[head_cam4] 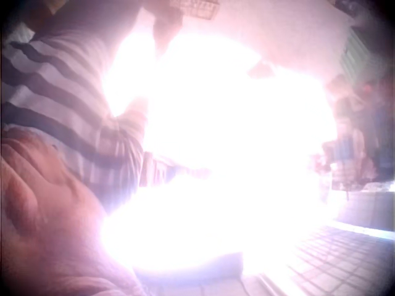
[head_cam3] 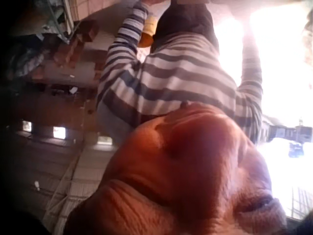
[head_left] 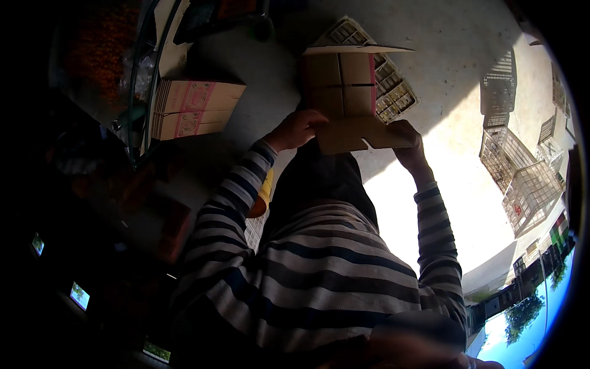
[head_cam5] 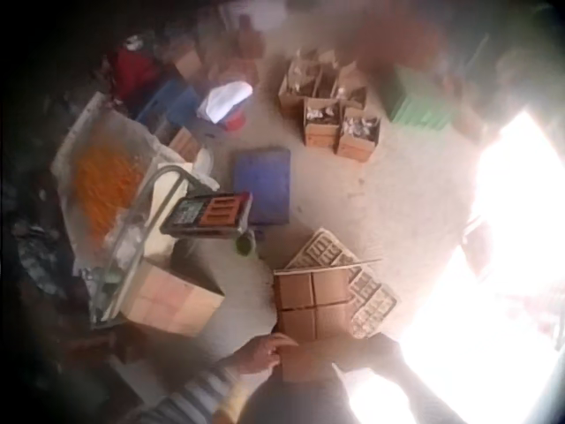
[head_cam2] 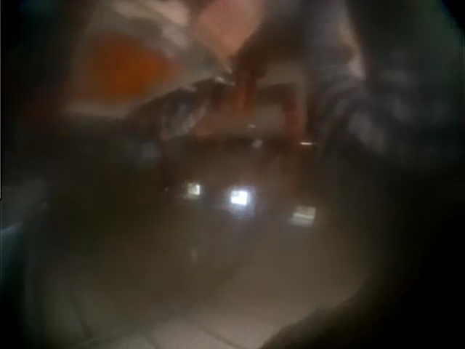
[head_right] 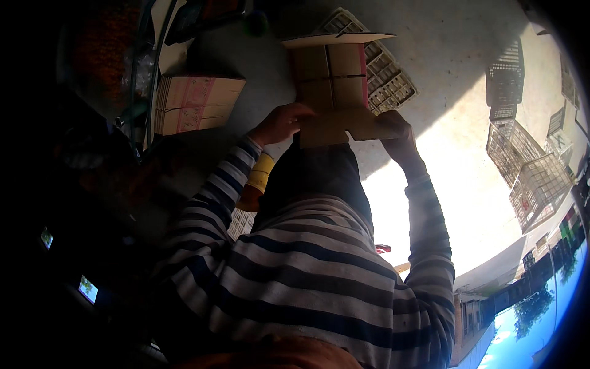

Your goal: The person assembles flat cardboard boxes by folding and tucking flaps into slots. They repeatedly pick up flat sheets, fold them into box shapes, and place the finished boxes into a plastic crate. The process is continuous and repetitive throughout the clip.

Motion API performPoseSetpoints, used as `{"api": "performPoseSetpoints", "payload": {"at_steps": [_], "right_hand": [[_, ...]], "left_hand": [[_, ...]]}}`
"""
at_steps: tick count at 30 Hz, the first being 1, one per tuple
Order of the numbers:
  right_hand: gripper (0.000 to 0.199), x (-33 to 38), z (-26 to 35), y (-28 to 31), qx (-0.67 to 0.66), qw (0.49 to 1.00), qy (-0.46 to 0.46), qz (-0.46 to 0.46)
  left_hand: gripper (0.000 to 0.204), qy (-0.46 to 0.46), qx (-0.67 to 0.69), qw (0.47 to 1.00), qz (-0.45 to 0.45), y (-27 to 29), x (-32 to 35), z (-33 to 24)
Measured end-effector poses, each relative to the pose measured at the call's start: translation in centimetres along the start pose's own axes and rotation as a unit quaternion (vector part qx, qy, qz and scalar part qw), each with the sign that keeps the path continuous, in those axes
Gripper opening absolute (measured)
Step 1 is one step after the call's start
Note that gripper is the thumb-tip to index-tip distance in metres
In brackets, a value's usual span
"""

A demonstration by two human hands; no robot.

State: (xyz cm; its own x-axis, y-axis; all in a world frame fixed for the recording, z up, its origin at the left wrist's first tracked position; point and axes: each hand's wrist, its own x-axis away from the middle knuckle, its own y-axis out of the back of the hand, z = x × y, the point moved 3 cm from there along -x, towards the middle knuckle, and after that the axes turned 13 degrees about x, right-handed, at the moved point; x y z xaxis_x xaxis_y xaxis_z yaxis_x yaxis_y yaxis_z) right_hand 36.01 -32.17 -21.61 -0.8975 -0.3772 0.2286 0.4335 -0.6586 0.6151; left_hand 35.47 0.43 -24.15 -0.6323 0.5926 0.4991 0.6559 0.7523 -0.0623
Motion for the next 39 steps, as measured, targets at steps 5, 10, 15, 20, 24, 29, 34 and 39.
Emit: {"api": "performPoseSetpoints", "payload": {"at_steps": [5, 10, 15, 20, 24, 29, 34, 39], "right_hand": [[0.030, 1.4, 1.4, -3.3, 0.009, 0.998, 0.044, -0.031], [0.032, 1.4, 3.5, -1.4, -0.005, 0.995, 0.094, -0.044], [0.035, 1.9, 2.5, -2.9, -0.022, 0.992, -0.085, 0.089], [0.043, -2.3, 0.2, -5.1, 0.045, 0.933, -0.301, 0.191], [0.053, -5.2, -1.2, -6.5, 0.300, 0.941, -0.152, 0.050], [0.072, -6.8, 2.1, -6.8, 0.341, 0.937, 0.026, 0.074], [0.080, -8.0, 0.8, -7.7, 0.331, 0.936, -0.005, 0.119], [0.069, -9.1, 0.3, -7.5, 0.345, 0.926, -0.005, 0.155]], "left_hand": [[0.043, 0.041, 0.119, 0.991, -0.032, 0.9, 3.8, 0.5], [0.035, -0.025, 0.181, 0.981, -0.063, -1.3, 5.2, 0.8], [0.041, 0.001, 0.185, 0.968, -0.170, -1.3, 3.7, 0.3], [0.057, 0.208, 0.064, 0.955, -0.202, 0.4, -3.3, 2.3], [0.063, 0.143, 0.097, 0.939, -0.298, 1.2, -8.2, 5.5], [0.063, 0.195, 0.094, 0.944, -0.249, 2.5, -10.6, 8.0], [0.080, -0.127, -0.393, 0.890, -0.193, 1.1, -10.2, -1.2], [0.082, -0.129, -0.474, 0.869, -0.055, 1.2, -10.6, 0.1]]}}
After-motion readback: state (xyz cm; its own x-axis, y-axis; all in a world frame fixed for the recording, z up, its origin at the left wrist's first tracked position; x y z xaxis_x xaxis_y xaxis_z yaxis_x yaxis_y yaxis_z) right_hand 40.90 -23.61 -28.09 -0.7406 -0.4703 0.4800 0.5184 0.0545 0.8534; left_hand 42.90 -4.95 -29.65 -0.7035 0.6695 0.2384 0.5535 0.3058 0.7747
